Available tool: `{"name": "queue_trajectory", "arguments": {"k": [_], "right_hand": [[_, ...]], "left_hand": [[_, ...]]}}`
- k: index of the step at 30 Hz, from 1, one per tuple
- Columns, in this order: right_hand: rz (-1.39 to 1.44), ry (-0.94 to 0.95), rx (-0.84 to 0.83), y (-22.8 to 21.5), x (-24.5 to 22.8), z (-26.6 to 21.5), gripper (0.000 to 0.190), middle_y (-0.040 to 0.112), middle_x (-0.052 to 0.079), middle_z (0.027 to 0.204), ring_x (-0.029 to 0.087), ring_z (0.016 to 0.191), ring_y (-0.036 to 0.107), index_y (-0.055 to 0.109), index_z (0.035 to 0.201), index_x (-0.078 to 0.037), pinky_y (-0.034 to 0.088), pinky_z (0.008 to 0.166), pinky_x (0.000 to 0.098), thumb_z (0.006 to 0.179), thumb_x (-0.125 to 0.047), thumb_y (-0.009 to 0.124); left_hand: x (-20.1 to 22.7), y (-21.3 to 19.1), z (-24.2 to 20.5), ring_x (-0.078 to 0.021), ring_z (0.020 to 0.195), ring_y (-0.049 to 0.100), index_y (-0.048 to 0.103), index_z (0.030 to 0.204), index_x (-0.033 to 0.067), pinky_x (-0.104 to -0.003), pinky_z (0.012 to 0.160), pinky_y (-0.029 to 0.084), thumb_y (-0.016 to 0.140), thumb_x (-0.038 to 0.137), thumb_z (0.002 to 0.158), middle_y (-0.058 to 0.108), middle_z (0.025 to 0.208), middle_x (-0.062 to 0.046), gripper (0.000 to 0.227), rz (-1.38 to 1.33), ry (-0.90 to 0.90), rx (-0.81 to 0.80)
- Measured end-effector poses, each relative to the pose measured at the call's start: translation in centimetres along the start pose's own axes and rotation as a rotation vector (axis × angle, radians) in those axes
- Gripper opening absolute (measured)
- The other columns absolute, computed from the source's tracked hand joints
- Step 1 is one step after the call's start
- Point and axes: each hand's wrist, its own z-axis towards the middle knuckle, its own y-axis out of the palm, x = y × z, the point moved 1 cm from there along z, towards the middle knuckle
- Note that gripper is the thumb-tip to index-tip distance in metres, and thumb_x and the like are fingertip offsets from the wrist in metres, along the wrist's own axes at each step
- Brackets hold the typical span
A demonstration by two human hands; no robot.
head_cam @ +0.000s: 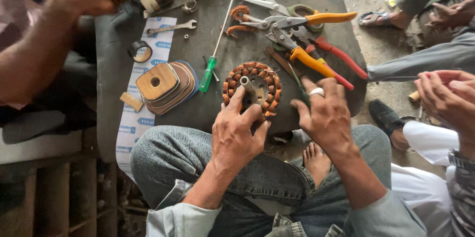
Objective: The person uses pliers and a screwdriver to remove copper wire and adjust components on a motor stator. They repeatedly cut and pull wire segments, then use a screwdriver to manipulate the internal parts of the stator.
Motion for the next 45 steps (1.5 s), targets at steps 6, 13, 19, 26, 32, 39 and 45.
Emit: {"name": "queue_trajectory", "arguments": {"k": [6,13,19,26,32,39,45], "right_hand": [[-0.303,-0.519,0.188,-2.2,-0.6,-2.4,0.025,0.066,0.023,0.115,0.036,0.097,0.069,0.064,0.107,0.012,0.057,0.084,0.0416,0.083,0.004,0.061],[0.630,0.368,-0.075,-2.0,-4.1,-8.0,0.026,0.071,0.013,0.076,0.020,0.061,0.064,0.075,0.116,-0.005,0.050,0.055,0.0325,0.090,-0.008,0.071],[0.560,0.098,0.023,-2.0,-4.7,-7.4,0.024,0.074,0.010,0.089,0.016,0.074,0.071,0.073,0.116,-0.005,0.054,0.066,0.0302,0.092,-0.009,0.069],[0.577,0.163,-0.006,-1.6,-5.0,-7.1,0.023,0.077,0.011,0.087,0.019,0.073,0.074,0.075,0.114,-0.005,0.055,0.067,0.0310,0.093,-0.013,0.069],[0.485,0.103,0.042,-2.4,-5.9,-7.1,0.022,0.075,0.014,0.089,0.024,0.077,0.075,0.075,0.111,-0.002,0.057,0.069,0.0346,0.092,-0.011,0.070],[0.397,0.103,0.055,-2.9,-6.7,-6.9,0.024,0.074,0.020,0.094,0.031,0.081,0.076,0.075,0.111,0.000,0.059,0.070,0.0377,0.090,-0.011,0.071],[0.368,0.108,0.077,-2.5,-6.9,-7.1,0.024,0.075,0.019,0.095,0.031,0.081,0.076,0.074,0.110,0.000,0.059,0.069,0.0379,0.089,-0.011,0.072]], "left_hand": [[0.4,-0.4,0.0,-0.0473,0.107,0.067,0.066,0.101,0.0065,-0.053,0.095,0.054,0.080,0.014,0.078,0.055,0.144,-0.028,0.027,-0.078,0.008,0.057],[0.0,0.1,-0.2,-0.0468,0.108,0.067,0.069,0.102,0.0080,-0.052,0.095,0.053,0.078,0.011,0.076,0.054,0.145,-0.028,0.028,-0.097,0.005,0.097],[0.2,0.0,-0.1,-0.0421,0.105,0.068,0.068,0.098,0.0089,-0.050,0.089,0.055,0.077,0.012,0.077,0.055,0.145,-0.020,0.022,-0.099,-0.034,0.104],[0.4,-0.1,0.1,-0.0388,0.098,0.069,0.068,0.093,0.0094,-0.050,0.082,0.056,0.079,0.015,0.075,0.055,0.140,-0.015,0.021,-0.052,-0.081,0.059],[0.5,-0.1,0.0,-0.0374,0.098,0.071,0.067,0.090,0.0088,-0.049,0.081,0.057,0.079,0.016,0.075,0.056,0.140,-0.014,0.021,-0.071,-0.102,0.040],[0.3,0.1,0.2,-0.0382,0.092,0.073,0.066,0.079,0.0069,-0.048,0.079,0.057,0.082,0.018,0.073,0.058,0.145,-0.015,0.020,-0.095,-0.182,0.032],[0.4,-0.1,0.1,-0.0356,0.086,0.074,0.066,0.073,0.0065,-0.046,0.076,0.058,0.082,0.018,0.071,0.059,0.145,-0.012,0.020,-0.138,-0.213,-0.008]]}}
